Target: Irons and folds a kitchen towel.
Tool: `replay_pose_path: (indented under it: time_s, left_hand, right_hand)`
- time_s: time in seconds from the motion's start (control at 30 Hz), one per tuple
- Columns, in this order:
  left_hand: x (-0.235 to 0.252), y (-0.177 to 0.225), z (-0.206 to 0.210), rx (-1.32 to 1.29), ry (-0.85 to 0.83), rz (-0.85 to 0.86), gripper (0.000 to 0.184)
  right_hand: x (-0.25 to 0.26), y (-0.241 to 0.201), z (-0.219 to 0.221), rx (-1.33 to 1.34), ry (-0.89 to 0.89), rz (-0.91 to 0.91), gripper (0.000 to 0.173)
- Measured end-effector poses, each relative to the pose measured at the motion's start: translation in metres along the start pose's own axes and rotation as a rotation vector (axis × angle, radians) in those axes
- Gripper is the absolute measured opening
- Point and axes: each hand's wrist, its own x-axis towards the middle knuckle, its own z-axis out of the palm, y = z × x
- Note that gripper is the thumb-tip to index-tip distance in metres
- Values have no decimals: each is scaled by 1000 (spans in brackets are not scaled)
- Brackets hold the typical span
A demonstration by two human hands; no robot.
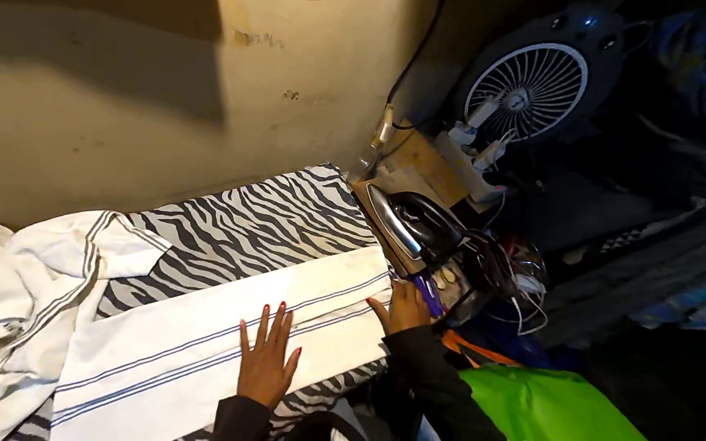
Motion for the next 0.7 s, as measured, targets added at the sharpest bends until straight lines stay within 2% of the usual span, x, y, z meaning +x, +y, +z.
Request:
replay_pose_path:
  time_s: [0.1,0.2,0.37,0.43,0.5,0.57,0.63,0.7]
  left_hand:
    - [9,15,4,-38,-46,53,65]
    - [8,18,2,-73,-76,48,63]
    - [7,23,-2,-138,-79,-11,60]
    - [9,29,-3,-153,-111,-23,61]
    - [14,41,-5,-214,-161,-21,60]
    - [20,63,-4,-324,-217,4,61]
    - [27,86,4,-440,-178,41,60]
    - [34,92,2,-666,-100,53,55]
  right_hand:
    - [-9,-4,17,116,122,-54,63]
    - [-11,-17,7,283,-28,64,73]
    - [16,-23,-1,510,-127,209,60]
    - [15,-30,-16,675,-147,278,49]
    - [-1,-45,-56,801,-131,297,46]
    - [-18,-46,-89,889,-133,163,44]
    - [-23,-43,-107,1015,-176,-58,36]
    - [-28,-64,-117,1090,-252,-205,33]
